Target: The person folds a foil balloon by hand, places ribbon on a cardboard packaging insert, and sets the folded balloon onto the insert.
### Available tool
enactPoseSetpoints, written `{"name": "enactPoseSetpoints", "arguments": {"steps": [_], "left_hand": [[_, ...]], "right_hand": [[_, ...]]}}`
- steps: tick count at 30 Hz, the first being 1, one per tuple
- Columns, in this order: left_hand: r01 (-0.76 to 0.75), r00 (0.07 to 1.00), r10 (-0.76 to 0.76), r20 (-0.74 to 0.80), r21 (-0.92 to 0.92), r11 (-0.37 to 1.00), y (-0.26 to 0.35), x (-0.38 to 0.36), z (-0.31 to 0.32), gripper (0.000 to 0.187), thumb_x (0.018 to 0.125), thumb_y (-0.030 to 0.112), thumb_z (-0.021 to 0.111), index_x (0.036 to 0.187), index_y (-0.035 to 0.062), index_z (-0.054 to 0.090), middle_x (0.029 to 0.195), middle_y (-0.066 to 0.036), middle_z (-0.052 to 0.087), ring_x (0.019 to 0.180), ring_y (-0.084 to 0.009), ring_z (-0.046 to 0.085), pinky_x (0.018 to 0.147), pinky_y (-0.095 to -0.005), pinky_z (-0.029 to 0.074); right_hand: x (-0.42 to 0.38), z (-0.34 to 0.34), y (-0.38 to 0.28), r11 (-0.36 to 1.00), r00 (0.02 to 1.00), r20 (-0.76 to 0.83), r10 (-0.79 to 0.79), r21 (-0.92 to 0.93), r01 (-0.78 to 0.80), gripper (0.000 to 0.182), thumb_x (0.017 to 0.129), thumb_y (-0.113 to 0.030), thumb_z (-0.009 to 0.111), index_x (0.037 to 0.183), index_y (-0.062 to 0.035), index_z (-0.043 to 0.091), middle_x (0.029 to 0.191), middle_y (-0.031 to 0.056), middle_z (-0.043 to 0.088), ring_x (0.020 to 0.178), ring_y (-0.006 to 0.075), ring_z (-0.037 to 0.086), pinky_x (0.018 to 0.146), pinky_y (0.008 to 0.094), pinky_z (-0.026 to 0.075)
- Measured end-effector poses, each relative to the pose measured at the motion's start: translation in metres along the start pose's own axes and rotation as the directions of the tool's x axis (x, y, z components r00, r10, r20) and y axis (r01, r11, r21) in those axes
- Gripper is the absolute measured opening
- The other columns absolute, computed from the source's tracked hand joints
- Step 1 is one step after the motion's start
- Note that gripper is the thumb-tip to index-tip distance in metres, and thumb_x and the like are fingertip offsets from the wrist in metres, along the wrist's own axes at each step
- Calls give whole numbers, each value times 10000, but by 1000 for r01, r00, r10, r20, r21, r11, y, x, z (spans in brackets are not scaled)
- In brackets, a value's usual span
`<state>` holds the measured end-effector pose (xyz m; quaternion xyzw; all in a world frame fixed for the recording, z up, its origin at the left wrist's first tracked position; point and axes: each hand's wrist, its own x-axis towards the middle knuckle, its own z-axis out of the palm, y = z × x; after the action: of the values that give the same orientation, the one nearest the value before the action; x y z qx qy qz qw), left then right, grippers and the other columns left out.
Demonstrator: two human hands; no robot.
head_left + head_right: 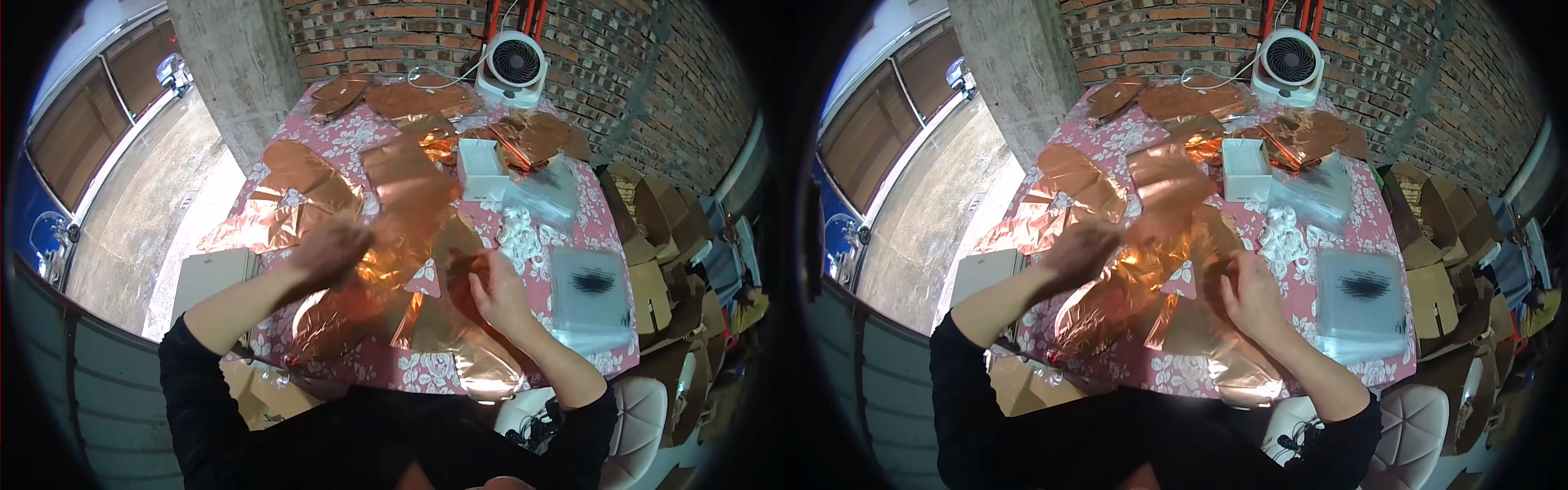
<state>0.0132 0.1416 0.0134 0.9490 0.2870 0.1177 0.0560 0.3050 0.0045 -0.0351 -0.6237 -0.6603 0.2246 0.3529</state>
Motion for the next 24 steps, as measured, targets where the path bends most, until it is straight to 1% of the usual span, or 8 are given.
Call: {"name": "enactPoseSetpoints", "arguments": {"steps": [2,3,6,11,15,17,21,24], "left_hand": [[-347,926,373,-63,253,903,10,-39,17,242,766,41,627,1007,25,609,1115,-141,659,1085,-312,636,1068,-497,431],[-361,916,390,-91,232,903,19,-55,23,230,778,43,627,1005,19,598,1112,-144,660,1093,-312,636,1064,-499,434],[-388,903,411,-122,174,905,50,-84,23,222,794,78,614,993,-11,574,1095,-170,651,1083,-323,631,1065,-496,424],[-449,877,468,-112,158,880,77,-112,24,263,763,116,619,967,-35,552,1042,-186,644,1041,-336,637,1066,-497,414],[-454,880,464,-103,102,885,90,-127,17,222,784,112,622,955,-17,563,1025,-190,653,1035,-326,649,1073,-500,408],[-354,916,382,126,-198,914,94,-131,6,201,802,126,643,960,14,591,1038,-169,668,1012,-322,659,1068,-502,417],[-250,965,260,-29,-391,886,82,-110,-14,166,869,195,659,980,73,633,937,-105,668,896,-334,655,988,-469,478],[-50,994,53,97,-33,998,28,-64,2,93,920,111,581,985,69,633,877,-136,644,849,-324,650,728,-408,535]], "right_hand": [[-9,2,-1,910,902,-272,-335,-341,236,594,813,-59,703,1347,-16,447,1294,236,524,1173,429,510,974,455,442],[-13,-1,-1,857,901,-207,-382,-443,262,765,759,-72,740,1421,-45,358,1440,247,377,1254,457,432,1026,479,397],[-21,-3,-16,708,842,-41,-538,-565,425,775,696,-80,732,1401,-36,413,1440,234,381,1226,417,465,995,504,417],[-34,14,-13,531,679,177,-712,-496,687,372,723,-127,683,1081,-36,642,1217,134,621,1163,302,548,959,435,435],[-54,21,-11,508,642,208,-738,-456,731,224,728,-142,685,925,-34,682,1050,97,700,1052,254,604,926,400,454],[-62,28,-6,508,638,189,-746,-457,730,217,733,-141,686,920,-31,684,1037,98,705,1026,253,615,914,400,459],[-68,33,-6,525,637,159,-754,-438,730,196,742,-119,677,909,-15,681,995,100,714,963,244,638,879,392,470],[-70,35,-9,533,645,162,-747,-434,726,222,742,-107,665,936,-1,668,980,99,700,965,236,635,864,382,471]]}}
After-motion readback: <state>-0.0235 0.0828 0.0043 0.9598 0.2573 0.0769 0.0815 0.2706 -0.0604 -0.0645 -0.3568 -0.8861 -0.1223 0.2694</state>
